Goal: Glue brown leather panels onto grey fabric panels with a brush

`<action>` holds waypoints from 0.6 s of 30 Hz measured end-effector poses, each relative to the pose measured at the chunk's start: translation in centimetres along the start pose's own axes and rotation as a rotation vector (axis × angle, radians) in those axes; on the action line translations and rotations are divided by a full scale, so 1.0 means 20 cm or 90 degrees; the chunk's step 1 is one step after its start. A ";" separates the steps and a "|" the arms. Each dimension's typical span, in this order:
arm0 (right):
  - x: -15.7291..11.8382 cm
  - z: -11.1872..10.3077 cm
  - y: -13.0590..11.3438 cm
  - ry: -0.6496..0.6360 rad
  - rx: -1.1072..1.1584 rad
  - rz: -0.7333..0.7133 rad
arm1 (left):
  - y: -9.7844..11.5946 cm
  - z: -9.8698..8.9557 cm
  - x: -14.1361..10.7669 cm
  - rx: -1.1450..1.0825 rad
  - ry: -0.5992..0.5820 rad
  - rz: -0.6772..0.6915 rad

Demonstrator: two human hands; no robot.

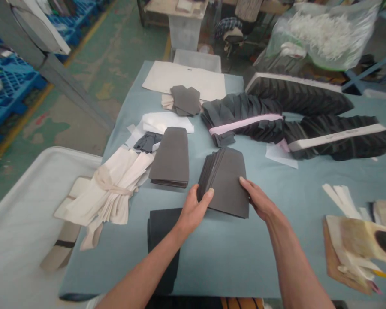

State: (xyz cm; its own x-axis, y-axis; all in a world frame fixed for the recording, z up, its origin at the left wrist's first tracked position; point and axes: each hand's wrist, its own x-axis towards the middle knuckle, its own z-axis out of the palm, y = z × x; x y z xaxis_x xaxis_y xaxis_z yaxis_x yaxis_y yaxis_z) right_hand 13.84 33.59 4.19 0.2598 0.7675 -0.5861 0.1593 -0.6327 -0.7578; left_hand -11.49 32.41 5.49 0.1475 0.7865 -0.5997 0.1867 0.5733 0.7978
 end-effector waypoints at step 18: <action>-0.06 0.08 -0.05 -0.129 0.148 0.053 | -0.05 0.03 0.18 -0.087 0.041 -0.055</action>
State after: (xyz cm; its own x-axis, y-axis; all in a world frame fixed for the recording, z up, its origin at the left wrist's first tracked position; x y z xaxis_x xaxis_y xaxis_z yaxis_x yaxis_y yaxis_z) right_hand 11.91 33.54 5.15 0.0634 0.7335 -0.6767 -0.0829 -0.6718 -0.7360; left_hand -10.46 34.56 2.54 0.0730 0.7440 -0.6642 0.0608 0.6614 0.7475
